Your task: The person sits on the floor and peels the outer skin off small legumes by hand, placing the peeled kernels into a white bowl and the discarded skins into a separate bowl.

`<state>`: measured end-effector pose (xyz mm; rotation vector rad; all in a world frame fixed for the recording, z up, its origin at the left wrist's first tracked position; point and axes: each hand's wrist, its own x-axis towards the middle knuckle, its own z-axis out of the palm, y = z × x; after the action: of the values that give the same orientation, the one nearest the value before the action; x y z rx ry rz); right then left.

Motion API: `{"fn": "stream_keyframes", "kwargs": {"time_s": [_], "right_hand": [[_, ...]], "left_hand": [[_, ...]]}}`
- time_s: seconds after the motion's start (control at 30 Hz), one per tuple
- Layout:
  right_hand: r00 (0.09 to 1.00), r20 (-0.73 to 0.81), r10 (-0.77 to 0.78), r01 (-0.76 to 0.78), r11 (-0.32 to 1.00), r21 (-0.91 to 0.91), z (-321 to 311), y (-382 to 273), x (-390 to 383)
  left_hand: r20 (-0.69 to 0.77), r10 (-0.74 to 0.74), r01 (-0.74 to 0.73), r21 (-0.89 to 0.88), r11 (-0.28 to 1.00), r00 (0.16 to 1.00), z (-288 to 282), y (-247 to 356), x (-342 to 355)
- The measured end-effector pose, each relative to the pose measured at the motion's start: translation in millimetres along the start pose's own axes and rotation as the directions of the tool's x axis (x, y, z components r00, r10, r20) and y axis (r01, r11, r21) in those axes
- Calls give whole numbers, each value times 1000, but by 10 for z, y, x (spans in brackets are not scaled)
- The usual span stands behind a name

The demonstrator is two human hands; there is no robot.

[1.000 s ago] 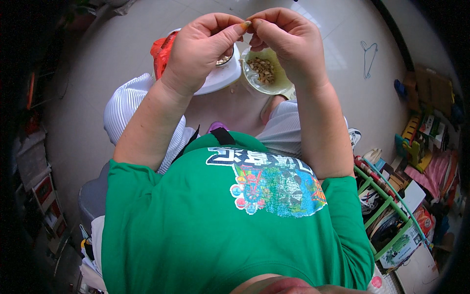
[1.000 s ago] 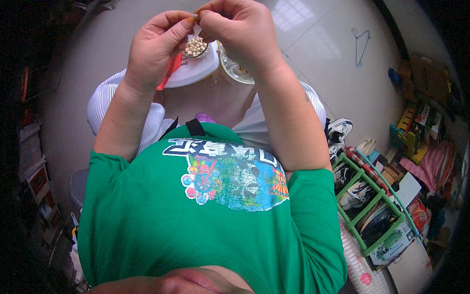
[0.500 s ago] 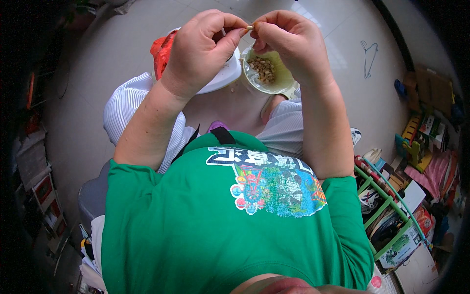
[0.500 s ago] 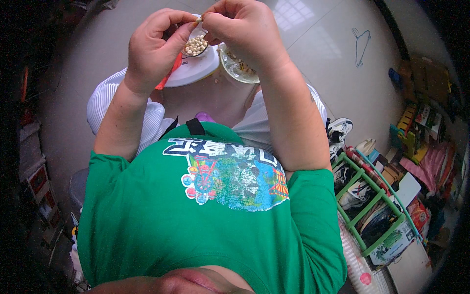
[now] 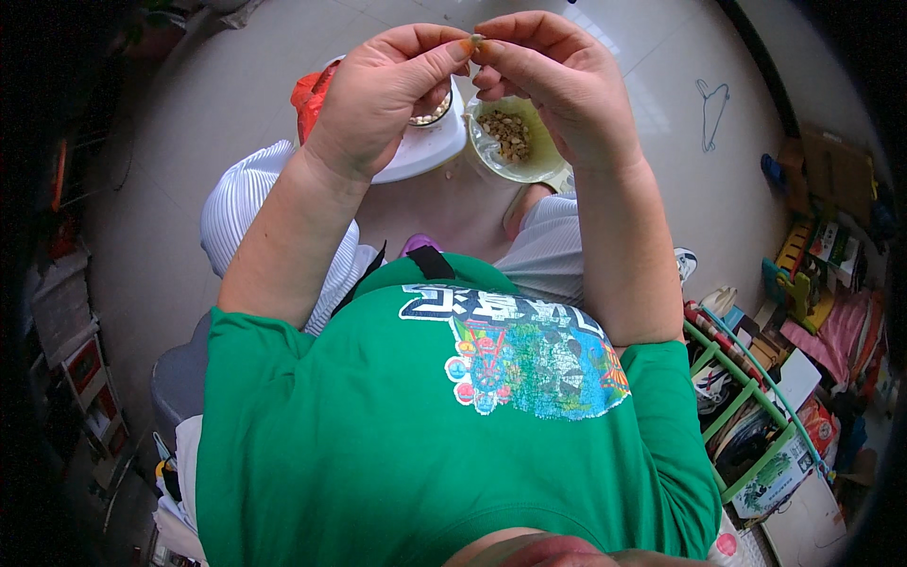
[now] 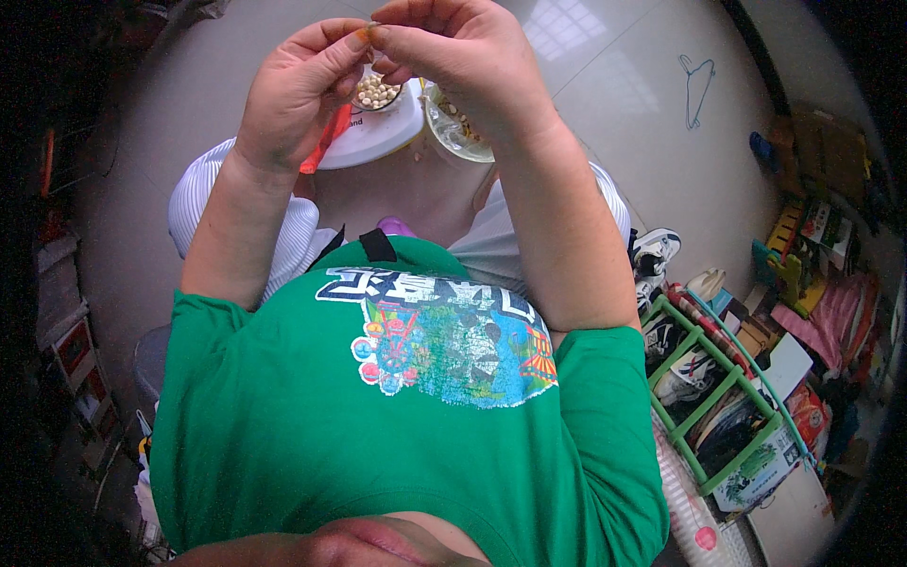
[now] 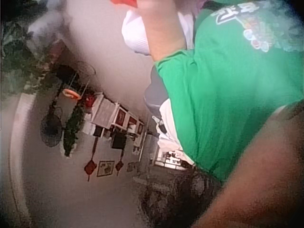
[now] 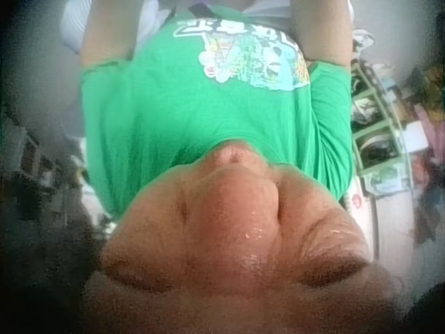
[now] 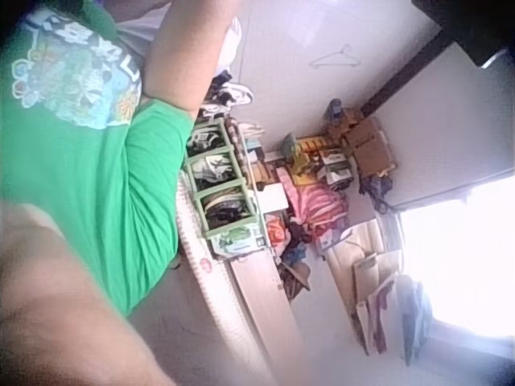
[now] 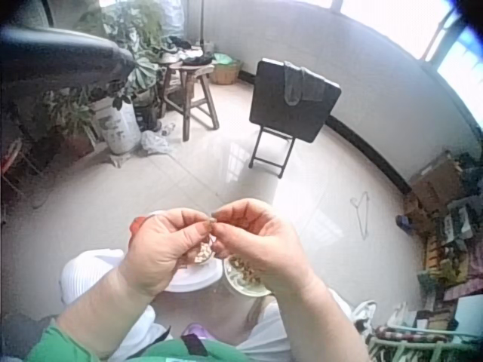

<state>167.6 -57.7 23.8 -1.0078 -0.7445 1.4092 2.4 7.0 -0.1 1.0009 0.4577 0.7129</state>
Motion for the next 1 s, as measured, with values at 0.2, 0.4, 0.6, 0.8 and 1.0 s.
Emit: {"fn": "stream_keyframes", "kwargs": {"time_s": [0.2,0.4,0.6,0.8,1.0], "right_hand": [[990,20,-142,143,967,-212,-44,37,-8],[988,45,-149,155,964,-218,-74,57,4],[991,89,-95,105,989,-104,-98,29,-2],[990,129,-49,46,999,25,-125,26,8],[990,133,-46,39,998,57,-111,49,13]], "left_hand": [[-12,-10,10,17,1000,1000,14,12,-2],[37,-70,73,-72,995,997,-23,9,2],[103,-42,39,25,999,994,-64,12,-11],[81,-32,33,-5,999,996,-28,32,1],[106,-58,62,-27,998,993,-59,19,2]]}}
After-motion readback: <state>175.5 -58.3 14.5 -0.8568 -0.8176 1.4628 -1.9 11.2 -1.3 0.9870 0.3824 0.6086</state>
